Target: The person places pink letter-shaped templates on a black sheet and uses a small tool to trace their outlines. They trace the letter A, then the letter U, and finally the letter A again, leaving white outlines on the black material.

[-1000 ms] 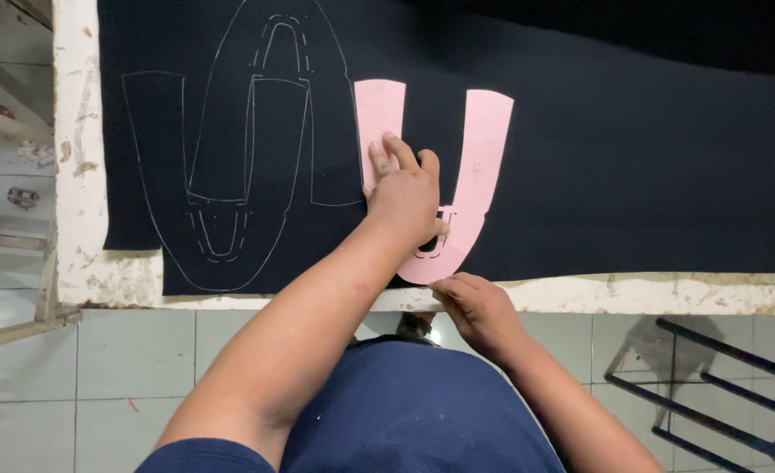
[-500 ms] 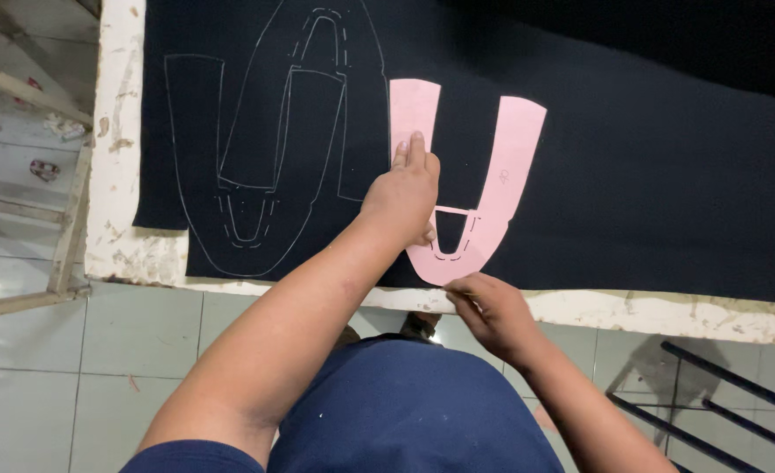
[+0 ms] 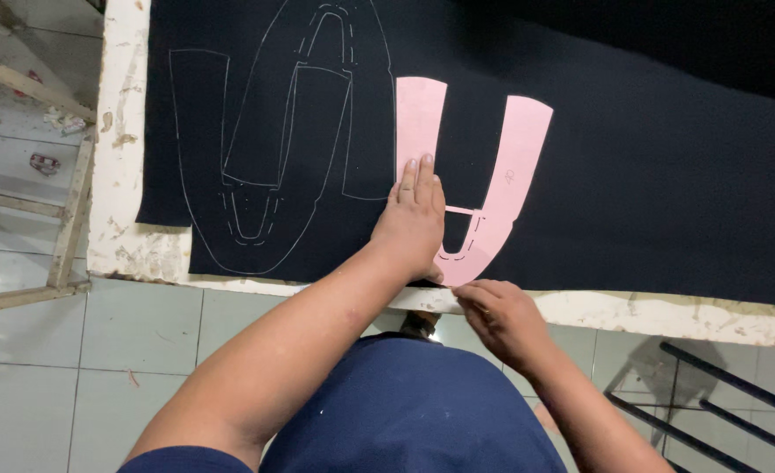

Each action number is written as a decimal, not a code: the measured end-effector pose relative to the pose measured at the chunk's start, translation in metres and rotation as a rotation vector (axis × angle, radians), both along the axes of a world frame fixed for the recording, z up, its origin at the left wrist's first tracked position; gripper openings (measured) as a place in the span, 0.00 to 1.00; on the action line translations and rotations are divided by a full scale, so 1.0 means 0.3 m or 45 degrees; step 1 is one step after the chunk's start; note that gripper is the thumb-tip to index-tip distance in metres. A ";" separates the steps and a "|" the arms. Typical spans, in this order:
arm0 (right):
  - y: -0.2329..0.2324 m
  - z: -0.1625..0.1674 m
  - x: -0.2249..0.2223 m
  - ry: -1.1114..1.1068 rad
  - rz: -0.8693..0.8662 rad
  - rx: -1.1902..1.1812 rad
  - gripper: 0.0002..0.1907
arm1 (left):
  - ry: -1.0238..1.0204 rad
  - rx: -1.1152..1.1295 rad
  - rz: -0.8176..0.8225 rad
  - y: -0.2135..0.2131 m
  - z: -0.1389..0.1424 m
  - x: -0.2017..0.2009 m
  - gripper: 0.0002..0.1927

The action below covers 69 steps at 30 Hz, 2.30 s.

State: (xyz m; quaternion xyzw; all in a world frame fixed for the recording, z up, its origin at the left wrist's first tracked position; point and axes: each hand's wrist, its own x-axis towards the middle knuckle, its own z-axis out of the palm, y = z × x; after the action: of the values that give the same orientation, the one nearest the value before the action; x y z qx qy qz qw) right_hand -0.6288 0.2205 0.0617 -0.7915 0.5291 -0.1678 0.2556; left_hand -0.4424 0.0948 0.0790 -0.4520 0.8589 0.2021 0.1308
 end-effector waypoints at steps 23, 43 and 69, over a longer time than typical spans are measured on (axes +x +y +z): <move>-0.044 -0.001 0.118 -0.087 0.072 0.032 0.08 | 0.479 -0.140 0.169 -0.020 -0.060 0.125 0.38; -0.220 0.043 0.256 0.203 0.098 0.014 0.04 | 0.826 -0.453 0.131 -0.098 -0.173 0.233 0.09; -0.458 0.073 0.341 -0.164 0.011 -0.354 0.03 | 0.513 0.133 0.512 0.177 -0.232 0.084 0.18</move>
State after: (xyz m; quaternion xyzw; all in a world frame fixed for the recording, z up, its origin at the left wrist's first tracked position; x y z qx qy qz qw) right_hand -0.5266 0.0831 0.0837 -0.8092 0.4798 -0.2888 0.1776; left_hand -0.4171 0.1478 0.0093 -0.5567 0.7491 0.3537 -0.0621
